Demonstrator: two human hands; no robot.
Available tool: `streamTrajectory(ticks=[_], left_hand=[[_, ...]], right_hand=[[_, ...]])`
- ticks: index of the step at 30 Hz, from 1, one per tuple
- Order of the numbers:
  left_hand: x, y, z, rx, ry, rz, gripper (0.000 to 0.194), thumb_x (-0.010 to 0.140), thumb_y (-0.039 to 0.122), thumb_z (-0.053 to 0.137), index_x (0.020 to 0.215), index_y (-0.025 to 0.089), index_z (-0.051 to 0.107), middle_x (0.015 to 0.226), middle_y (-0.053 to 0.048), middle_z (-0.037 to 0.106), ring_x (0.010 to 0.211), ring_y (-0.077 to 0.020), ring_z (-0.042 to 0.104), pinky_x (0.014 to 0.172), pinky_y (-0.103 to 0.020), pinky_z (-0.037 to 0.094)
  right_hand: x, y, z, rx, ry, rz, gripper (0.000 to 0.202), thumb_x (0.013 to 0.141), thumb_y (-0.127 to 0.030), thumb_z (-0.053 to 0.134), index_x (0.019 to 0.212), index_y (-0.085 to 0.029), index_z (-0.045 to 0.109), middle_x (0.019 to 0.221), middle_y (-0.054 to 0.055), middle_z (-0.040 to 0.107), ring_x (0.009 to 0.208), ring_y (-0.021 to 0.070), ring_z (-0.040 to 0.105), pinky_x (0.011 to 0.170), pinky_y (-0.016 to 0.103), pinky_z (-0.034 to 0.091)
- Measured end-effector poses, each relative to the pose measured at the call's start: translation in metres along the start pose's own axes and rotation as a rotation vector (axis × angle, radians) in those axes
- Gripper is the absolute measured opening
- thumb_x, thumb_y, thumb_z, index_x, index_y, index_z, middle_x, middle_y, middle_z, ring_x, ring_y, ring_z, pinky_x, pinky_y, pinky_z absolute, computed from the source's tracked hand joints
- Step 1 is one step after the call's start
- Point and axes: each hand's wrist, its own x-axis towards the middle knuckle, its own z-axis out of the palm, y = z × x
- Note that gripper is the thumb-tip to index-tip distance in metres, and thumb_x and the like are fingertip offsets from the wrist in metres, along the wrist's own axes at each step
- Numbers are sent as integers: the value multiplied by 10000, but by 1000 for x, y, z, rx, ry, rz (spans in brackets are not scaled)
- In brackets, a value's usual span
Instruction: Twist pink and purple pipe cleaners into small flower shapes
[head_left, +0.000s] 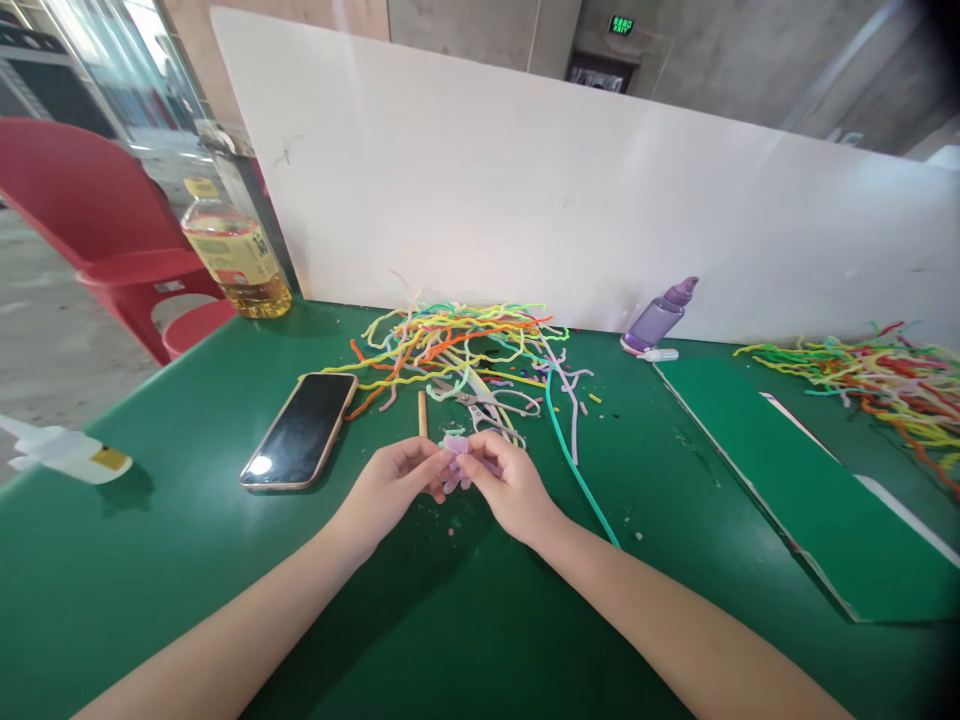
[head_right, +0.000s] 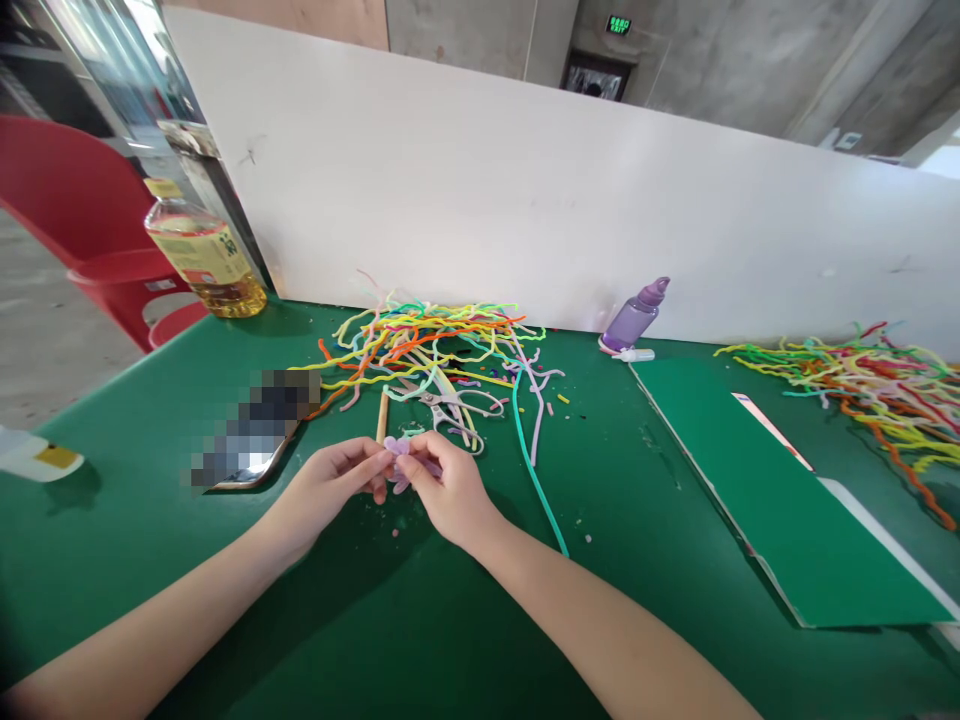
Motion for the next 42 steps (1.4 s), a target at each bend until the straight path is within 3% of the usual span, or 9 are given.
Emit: streamTrajectory(ticks=[7,17,25,30,33,36,38,42], left_hand=[[3,-4,-3,-98,-50,-96,255,815,371,567,748,129,612,627,8,589,553,-105,544,595,-234,439],[2,-1,-1,-5,7,-68,254,808,321,557,642,129,559,588,14,558,516,-97,508,544,-227,402],[2,-3,0,-60,17,-70,247,795,260,559,584,137,524,560,25,534,505,-81,468,501,-201,366],[1,-1,1,-23,-9,-29,229,826,311,543,690,131,585,616,13,571,518,-85,500,537,-214,409],[1,0,1,18,-32,47,197,806,324,589,885,145,610,769,-11,626,585,-103,562,611,-241,457],[0,-1,0,47,-31,98,249,793,320,611,989,167,592,878,-30,643,659,-132,606,669,-274,485],[0,-2,0,68,-29,114,241,803,322,600,992,174,594,861,-31,653,683,-146,618,684,-284,492],[0,-3,-1,93,-20,120,217,807,327,598,959,173,610,750,-20,661,679,-156,621,680,-285,496]], right_hand=[[2,2,-2,-62,24,-4,137,853,-304,521,881,-182,578,761,8,615,678,123,595,654,257,486],[0,1,0,-111,7,-59,118,862,-273,505,892,-187,581,762,5,610,689,120,604,648,249,489],[-3,1,2,-138,-23,-100,151,869,-300,496,913,-194,594,826,27,609,739,135,594,668,266,477],[1,3,1,36,-13,22,153,836,-319,545,884,-184,598,727,3,594,647,115,566,608,250,446],[5,7,-2,210,35,145,168,814,-340,579,834,-175,600,581,-47,491,444,54,395,426,205,291],[6,11,-3,386,24,242,180,806,-352,595,796,-172,582,486,-91,335,387,32,227,397,213,152],[6,10,-3,456,-14,272,179,799,-346,608,771,-173,566,468,-101,294,387,31,204,406,221,137],[5,6,-3,478,-56,288,163,787,-324,618,763,-171,568,496,-88,359,388,27,237,409,226,141]])
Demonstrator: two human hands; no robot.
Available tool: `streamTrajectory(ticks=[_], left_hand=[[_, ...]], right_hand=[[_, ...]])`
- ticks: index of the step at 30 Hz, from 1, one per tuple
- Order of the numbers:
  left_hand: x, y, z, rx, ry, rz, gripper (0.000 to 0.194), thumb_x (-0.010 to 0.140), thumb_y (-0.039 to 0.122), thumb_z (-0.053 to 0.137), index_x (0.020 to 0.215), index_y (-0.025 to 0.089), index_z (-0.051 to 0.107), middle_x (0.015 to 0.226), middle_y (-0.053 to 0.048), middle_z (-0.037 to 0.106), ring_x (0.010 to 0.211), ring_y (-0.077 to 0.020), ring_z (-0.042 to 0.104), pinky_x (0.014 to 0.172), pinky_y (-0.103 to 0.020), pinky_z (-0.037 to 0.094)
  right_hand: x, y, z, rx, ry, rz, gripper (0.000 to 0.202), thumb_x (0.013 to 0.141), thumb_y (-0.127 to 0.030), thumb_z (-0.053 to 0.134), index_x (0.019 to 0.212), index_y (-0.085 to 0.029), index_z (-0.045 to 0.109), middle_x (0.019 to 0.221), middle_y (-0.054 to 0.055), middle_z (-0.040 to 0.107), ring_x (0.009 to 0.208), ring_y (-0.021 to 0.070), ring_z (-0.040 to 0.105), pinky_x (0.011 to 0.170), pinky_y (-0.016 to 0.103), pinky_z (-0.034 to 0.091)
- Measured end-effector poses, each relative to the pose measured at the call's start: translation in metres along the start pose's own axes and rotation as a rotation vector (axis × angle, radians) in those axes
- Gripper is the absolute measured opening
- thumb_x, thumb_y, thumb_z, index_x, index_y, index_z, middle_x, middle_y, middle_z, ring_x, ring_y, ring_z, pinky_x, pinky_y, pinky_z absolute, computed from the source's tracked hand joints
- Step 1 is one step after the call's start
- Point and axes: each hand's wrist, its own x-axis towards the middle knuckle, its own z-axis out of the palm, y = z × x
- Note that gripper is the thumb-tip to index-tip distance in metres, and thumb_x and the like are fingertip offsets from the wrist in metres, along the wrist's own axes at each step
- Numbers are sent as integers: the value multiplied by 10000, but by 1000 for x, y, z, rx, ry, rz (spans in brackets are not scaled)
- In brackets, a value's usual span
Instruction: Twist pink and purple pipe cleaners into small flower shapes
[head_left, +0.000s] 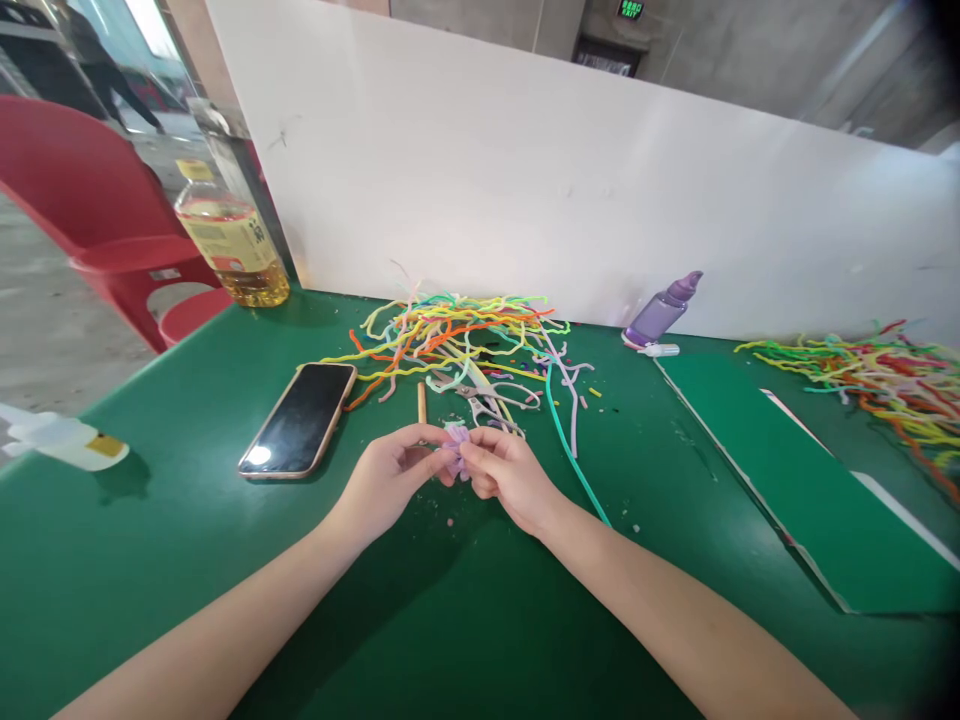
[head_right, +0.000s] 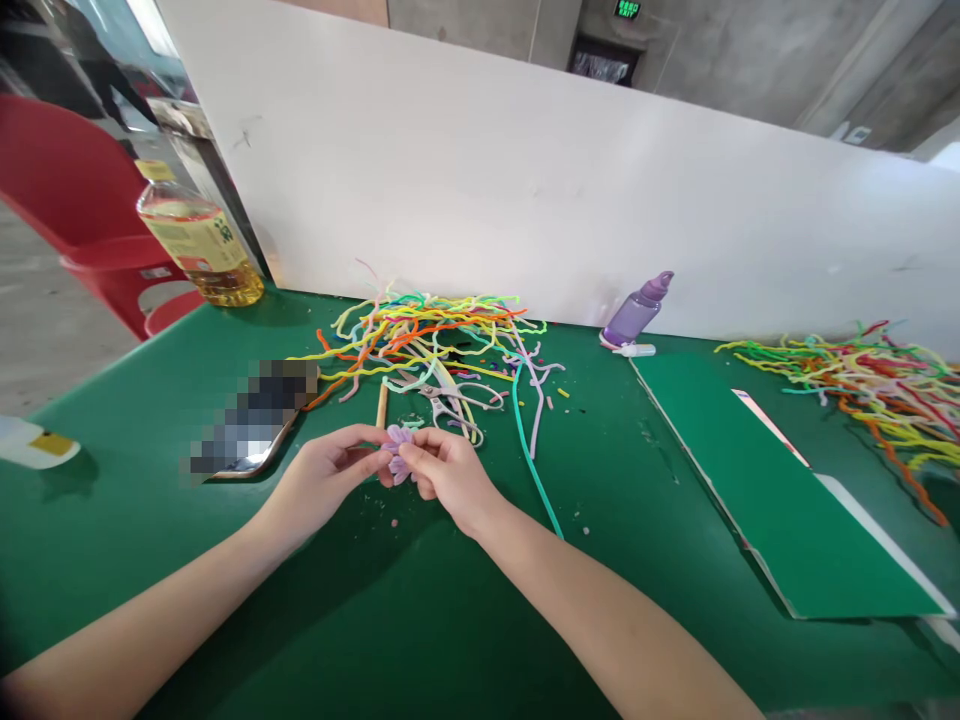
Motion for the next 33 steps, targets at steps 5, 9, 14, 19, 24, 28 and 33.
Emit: streamTrajectory(ticks=[5,9,14,19,24,28,33], left_hand=[[0,-1,-1,-1,28,-8,196,793,312,616,914,160,639,697,-16,659,659,-146,608,668,-265,495],[-1,-1,-1,-11,31,-16,177,783,300,626,877,154,659,699,-18,664,655,-141,602,663,-252,495],[1,2,-1,2,41,-20,164,764,301,640,838,159,674,687,-16,668,650,-148,607,663,-258,500],[2,3,-1,28,79,-20,160,744,305,654,816,168,693,674,-14,670,628,-152,607,636,-256,499],[2,4,-1,36,95,-47,148,736,303,664,793,170,697,653,-6,667,618,-142,601,626,-236,489],[1,3,-1,44,100,-53,156,731,315,669,788,172,697,659,-5,667,614,-139,590,619,-231,480],[1,1,-1,45,104,-51,159,728,313,670,794,172,701,662,-9,669,612,-138,580,626,-232,477]], right_hand=[[-1,-2,1,-68,-3,-26,173,784,-336,611,768,-168,574,564,-60,474,392,24,279,407,221,169],[-1,-2,1,-106,-8,-41,174,786,-340,607,773,-169,572,584,-53,511,394,25,294,402,216,181],[-1,-3,1,-112,-11,-48,180,794,-343,598,760,-169,565,598,-45,529,389,24,295,397,211,191],[-2,-2,2,-123,2,-41,198,788,-360,599,783,-164,573,620,-31,542,392,27,298,395,206,203],[-2,-1,1,-120,0,-32,202,788,-366,597,795,-164,580,626,-29,540,391,25,301,393,202,204],[-1,0,1,-124,2,-26,202,789,-366,596,798,-165,580,622,-32,540,391,25,304,393,203,202],[-1,0,1,-118,7,-25,198,786,-364,598,782,-168,571,605,-42,532,387,22,296,395,207,196]])
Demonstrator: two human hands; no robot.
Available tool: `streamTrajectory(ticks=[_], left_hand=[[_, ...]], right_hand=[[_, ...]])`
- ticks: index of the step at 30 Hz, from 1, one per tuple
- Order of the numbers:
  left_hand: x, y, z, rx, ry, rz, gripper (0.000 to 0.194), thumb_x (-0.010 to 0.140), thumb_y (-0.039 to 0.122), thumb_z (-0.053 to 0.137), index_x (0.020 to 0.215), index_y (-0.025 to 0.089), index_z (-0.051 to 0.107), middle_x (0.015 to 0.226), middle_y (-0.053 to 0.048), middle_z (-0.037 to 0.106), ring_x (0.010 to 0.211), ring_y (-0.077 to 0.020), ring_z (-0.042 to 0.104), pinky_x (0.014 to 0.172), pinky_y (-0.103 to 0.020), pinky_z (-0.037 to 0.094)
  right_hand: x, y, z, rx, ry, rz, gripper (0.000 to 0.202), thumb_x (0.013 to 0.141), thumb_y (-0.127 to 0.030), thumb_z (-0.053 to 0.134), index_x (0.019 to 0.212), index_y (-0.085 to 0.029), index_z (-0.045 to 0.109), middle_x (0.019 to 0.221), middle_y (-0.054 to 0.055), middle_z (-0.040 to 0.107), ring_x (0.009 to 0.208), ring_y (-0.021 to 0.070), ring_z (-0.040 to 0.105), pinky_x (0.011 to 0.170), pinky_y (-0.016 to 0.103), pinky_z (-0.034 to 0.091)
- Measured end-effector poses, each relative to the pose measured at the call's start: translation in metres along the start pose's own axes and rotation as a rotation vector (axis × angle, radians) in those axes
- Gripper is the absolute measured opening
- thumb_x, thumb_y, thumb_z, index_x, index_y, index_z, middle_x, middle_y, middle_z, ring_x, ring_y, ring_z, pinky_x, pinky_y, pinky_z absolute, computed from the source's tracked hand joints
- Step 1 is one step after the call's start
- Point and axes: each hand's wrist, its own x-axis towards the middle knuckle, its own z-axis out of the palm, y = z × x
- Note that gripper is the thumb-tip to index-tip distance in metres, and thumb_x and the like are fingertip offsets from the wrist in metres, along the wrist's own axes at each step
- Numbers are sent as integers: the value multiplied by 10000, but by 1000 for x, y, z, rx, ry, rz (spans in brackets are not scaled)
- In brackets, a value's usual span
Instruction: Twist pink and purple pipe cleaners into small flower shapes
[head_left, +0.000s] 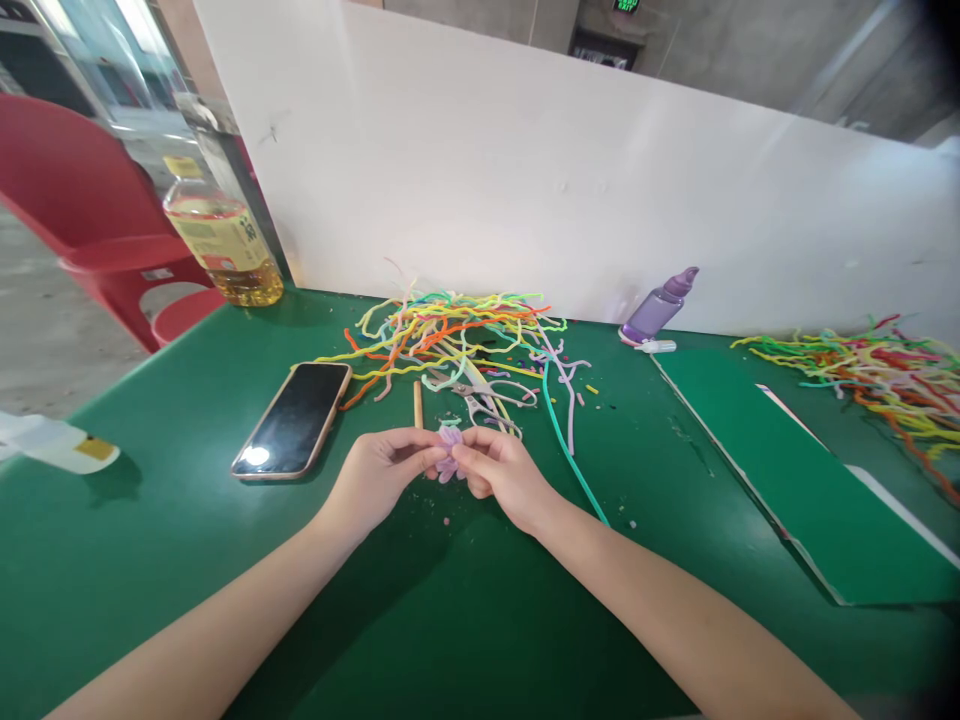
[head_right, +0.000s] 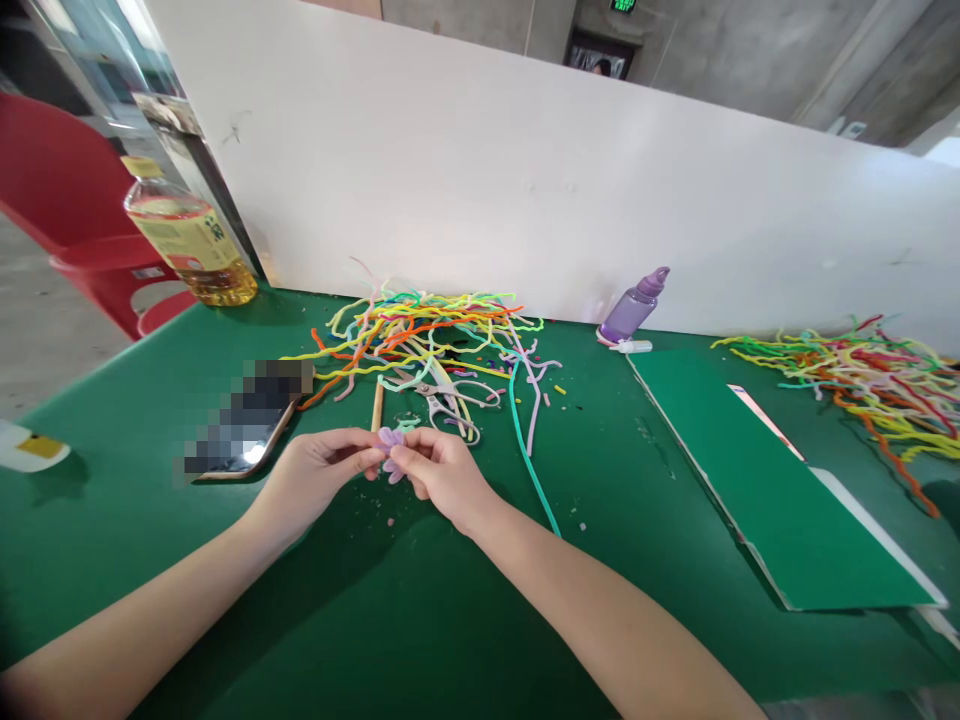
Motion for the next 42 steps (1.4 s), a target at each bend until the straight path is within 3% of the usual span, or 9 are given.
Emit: streamTrajectory(ticks=[20,25,28,31,37,42], left_hand=[[1,0,1,-24,-10,-9,178,724,327,670,795,166,698,675,-22,671,633,-147,587,659,-259,480],[0,2,4,-126,-86,-9,303,743,343,648,982,157,642,746,-36,662,665,-160,594,695,-306,490],[-1,3,4,-72,-91,-2,235,775,343,610,904,155,664,677,-17,629,636,-145,560,666,-272,465],[-1,4,2,-7,-78,5,199,795,344,585,769,165,668,622,1,600,605,-134,536,627,-241,436],[-2,8,-1,42,-32,44,188,814,328,567,736,172,636,616,17,585,587,-115,514,600,-221,407],[-2,9,-1,40,4,37,173,809,320,575,745,165,619,628,18,579,567,-106,502,580,-223,402]], right_hand=[[0,1,1,28,-2,8,216,783,-378,606,779,-166,563,597,-41,527,386,25,291,396,206,188],[1,1,2,-98,73,-74,248,787,-413,590,783,-168,550,630,-20,554,464,65,435,435,207,315],[-2,0,4,-218,60,-150,233,798,-403,579,762,-177,537,701,0,590,634,117,562,608,257,449],[-5,0,7,-279,34,-181,203,818,-383,558,785,-183,546,745,10,607,748,145,600,732,303,473],[-5,3,5,-343,29,-190,174,843,-334,530,906,-180,581,761,16,606,706,133,588,698,293,483],[-4,2,4,-409,60,-201,169,875,-315,480,848,-186,586,691,2,590,629,115,556,622,261,456]])
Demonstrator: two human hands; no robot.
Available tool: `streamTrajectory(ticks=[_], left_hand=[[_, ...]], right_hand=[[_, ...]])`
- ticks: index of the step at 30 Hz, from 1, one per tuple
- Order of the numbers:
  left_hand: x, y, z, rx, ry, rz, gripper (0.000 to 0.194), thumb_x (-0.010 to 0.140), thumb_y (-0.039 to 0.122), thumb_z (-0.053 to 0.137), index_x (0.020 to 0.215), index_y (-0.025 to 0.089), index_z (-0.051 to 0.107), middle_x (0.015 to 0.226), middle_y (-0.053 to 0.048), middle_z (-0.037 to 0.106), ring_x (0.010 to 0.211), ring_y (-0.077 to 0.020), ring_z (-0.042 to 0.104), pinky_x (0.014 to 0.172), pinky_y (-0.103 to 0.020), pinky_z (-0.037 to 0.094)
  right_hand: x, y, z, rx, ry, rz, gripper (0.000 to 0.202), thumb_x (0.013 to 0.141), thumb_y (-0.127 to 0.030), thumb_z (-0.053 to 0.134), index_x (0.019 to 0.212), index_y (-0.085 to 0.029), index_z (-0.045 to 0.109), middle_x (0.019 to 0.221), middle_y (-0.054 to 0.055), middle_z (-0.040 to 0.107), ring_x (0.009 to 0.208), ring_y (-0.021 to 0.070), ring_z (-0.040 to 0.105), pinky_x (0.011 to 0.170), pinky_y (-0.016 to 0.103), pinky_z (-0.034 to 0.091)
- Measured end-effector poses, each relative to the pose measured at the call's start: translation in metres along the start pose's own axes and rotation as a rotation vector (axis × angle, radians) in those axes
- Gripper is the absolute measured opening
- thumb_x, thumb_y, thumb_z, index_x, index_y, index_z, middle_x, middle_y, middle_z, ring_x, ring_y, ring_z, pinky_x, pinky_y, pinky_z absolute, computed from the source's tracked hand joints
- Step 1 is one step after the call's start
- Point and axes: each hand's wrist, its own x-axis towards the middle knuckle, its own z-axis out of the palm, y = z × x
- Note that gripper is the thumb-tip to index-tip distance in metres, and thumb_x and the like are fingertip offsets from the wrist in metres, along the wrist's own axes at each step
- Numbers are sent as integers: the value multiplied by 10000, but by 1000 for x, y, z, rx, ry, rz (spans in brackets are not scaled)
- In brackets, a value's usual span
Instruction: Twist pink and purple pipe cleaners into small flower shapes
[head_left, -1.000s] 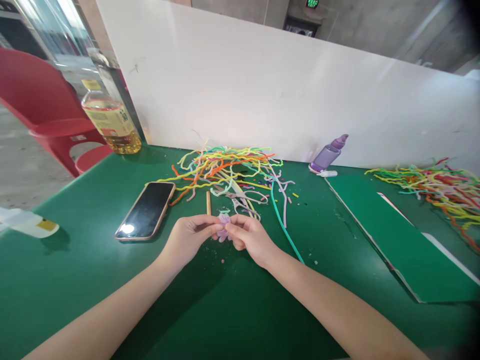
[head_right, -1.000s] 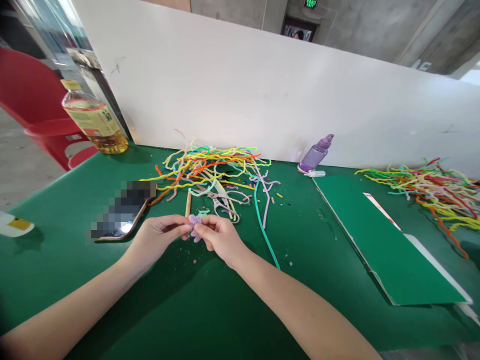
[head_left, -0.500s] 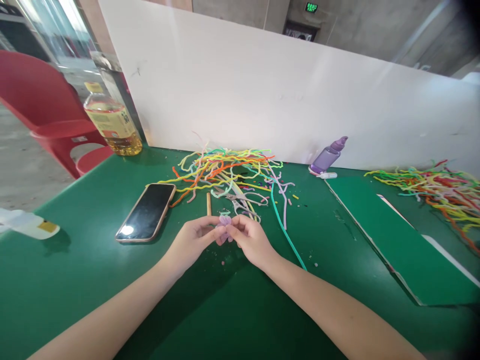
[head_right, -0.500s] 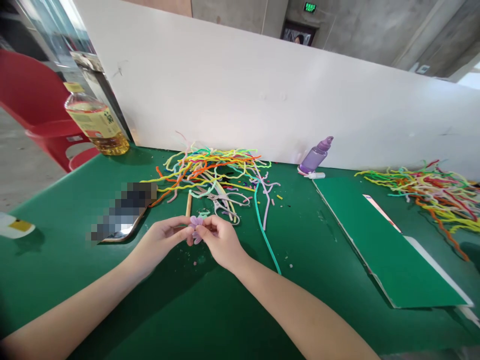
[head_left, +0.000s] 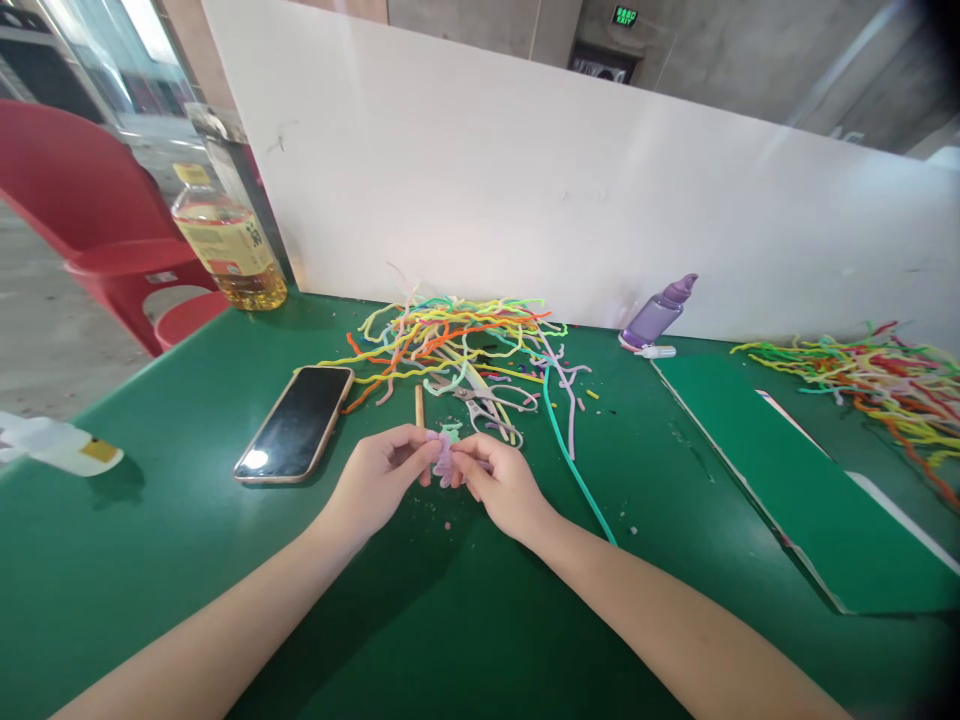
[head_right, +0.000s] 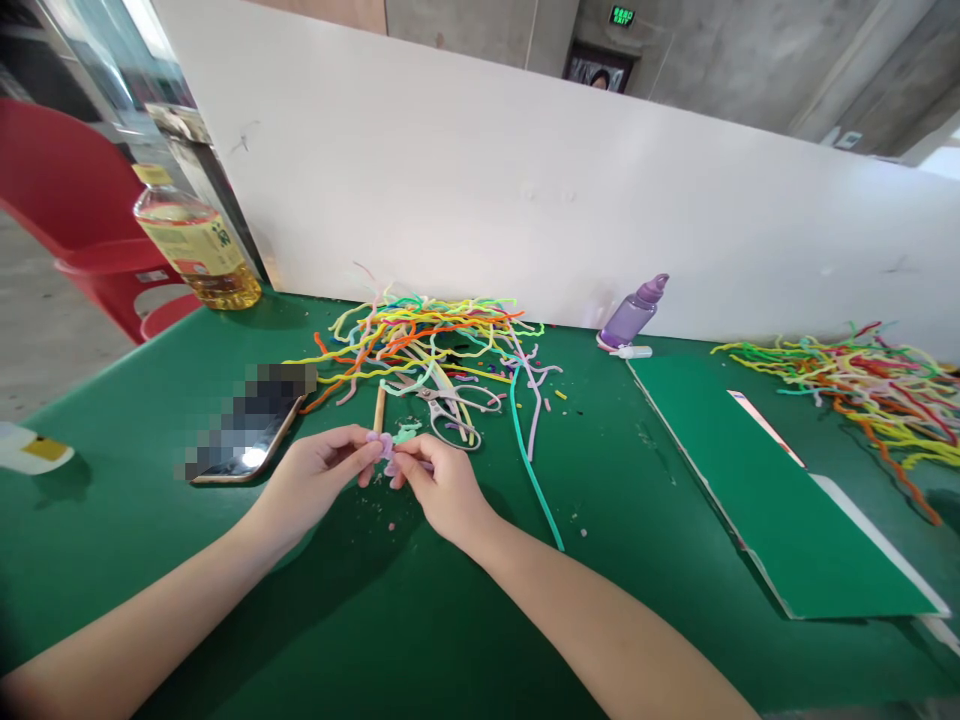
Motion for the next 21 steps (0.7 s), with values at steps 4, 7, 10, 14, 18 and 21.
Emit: streamTrajectory(ticks=[4,7,10,14,18,21], left_hand=[[-1,1,2,-102,-53,-22,168,800,327,590,775,162,616,653,2,616,628,-130,567,634,-241,448],[-1,-2,1,-131,-97,-45,167,768,323,629,802,159,633,690,-18,652,689,-160,609,683,-267,473],[2,-8,-3,-81,-119,-36,174,764,325,636,772,153,658,716,-27,663,704,-161,606,707,-271,471],[6,-15,-10,-34,-115,-21,190,773,338,630,824,158,664,737,-21,650,701,-149,575,691,-265,455],[7,-15,-10,-45,-170,-15,190,800,338,599,795,155,652,727,-18,632,683,-137,546,669,-253,430],[6,-14,-8,-81,-196,-14,193,813,331,584,770,152,640,707,-14,619,674,-129,525,658,-245,412]], right_hand=[[-2,-1,0,-52,20,-34,166,878,-306,473,841,-188,584,695,2,600,620,113,561,599,251,448],[-2,1,0,-103,35,-90,177,884,-301,462,872,-189,599,711,8,613,672,126,590,648,262,465],[-3,3,0,-161,50,-124,199,889,-301,450,907,-189,614,730,16,631,646,121,585,632,256,468],[-1,5,-2,-74,-17,-80,241,884,-312,463,1068,-195,564,760,20,661,532,98,556,577,251,474],[2,5,-4,44,-2,20,234,885,-356,451,997,-184,564,756,34,662,592,129,619,571,261,485],[3,5,-5,41,-17,25,239,880,-377,462,901,-179,595,747,38,661,619,140,629,563,258,471]])
